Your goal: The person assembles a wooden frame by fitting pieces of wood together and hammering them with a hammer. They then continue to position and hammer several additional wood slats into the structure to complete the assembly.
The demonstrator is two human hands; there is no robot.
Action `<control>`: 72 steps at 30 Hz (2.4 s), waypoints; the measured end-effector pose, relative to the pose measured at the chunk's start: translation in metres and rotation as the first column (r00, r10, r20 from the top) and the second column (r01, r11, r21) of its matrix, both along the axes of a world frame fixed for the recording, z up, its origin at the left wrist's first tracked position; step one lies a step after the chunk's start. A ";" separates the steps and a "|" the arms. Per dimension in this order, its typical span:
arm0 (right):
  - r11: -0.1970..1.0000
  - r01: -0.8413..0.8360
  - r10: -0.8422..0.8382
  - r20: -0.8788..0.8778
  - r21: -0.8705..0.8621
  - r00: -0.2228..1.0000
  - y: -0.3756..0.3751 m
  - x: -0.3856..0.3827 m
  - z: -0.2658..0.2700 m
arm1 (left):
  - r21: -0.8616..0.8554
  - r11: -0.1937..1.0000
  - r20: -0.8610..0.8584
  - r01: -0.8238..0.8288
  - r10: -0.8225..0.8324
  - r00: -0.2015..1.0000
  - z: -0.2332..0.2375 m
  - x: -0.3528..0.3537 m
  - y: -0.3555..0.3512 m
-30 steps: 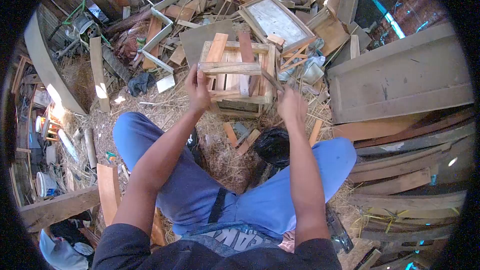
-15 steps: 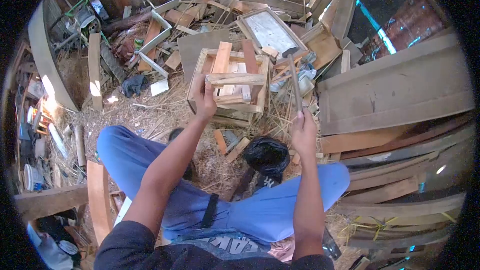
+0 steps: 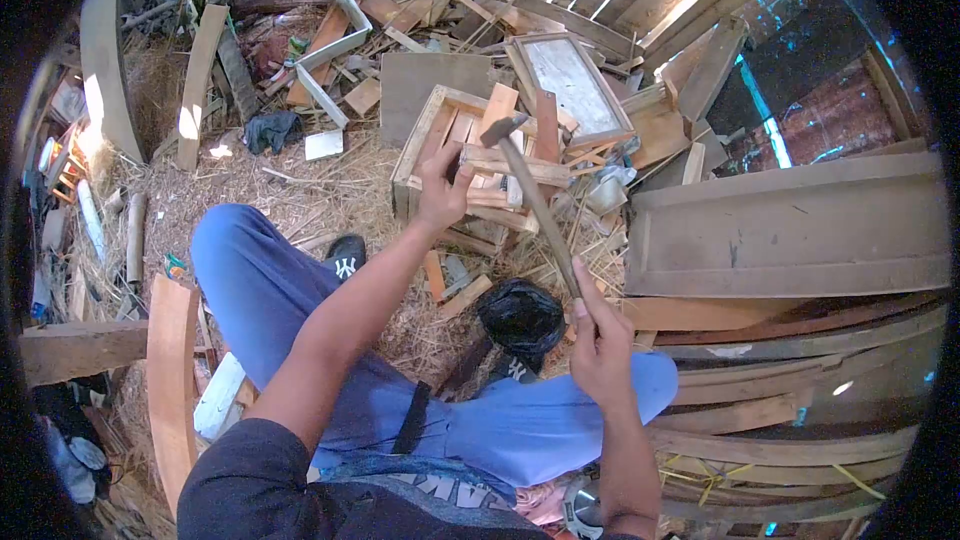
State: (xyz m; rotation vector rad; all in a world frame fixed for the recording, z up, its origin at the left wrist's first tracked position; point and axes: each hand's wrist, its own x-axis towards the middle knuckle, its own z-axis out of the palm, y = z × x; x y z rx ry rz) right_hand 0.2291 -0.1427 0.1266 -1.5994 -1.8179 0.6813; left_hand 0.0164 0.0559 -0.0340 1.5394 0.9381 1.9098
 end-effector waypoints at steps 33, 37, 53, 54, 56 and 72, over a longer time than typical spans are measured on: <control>0.988 0.063 -0.057 -0.048 0.138 0.997 0.019 -0.005 -0.017 | 0.019 1.000 0.028 0.012 -0.013 1.000 0.001 0.003 0.002; 1.000 0.011 -0.012 0.053 0.029 0.998 0.023 -0.007 -0.004 | 0.015 0.999 0.038 0.039 -0.040 0.998 0.002 0.007 0.000; 0.983 0.113 -0.111 -0.023 0.143 0.994 0.010 -0.008 -0.012 | -0.131 0.991 -0.032 0.034 -0.038 0.999 0.000 0.008 0.002; 0.960 0.204 -0.162 -0.214 0.192 0.963 0.008 -0.009 -0.016 | -0.133 0.990 -0.031 0.036 -0.040 0.999 -0.001 0.008 0.002; 0.990 0.047 -0.051 0.022 0.132 0.998 0.012 -0.005 -0.018 | -0.172 0.984 -0.036 0.055 -0.062 0.997 -0.002 0.008 0.004; 1.000 0.020 -0.018 0.294 -0.004 0.956 0.017 -0.001 0.007 | -0.167 0.986 -0.183 0.031 -0.062 0.981 0.004 0.004 0.006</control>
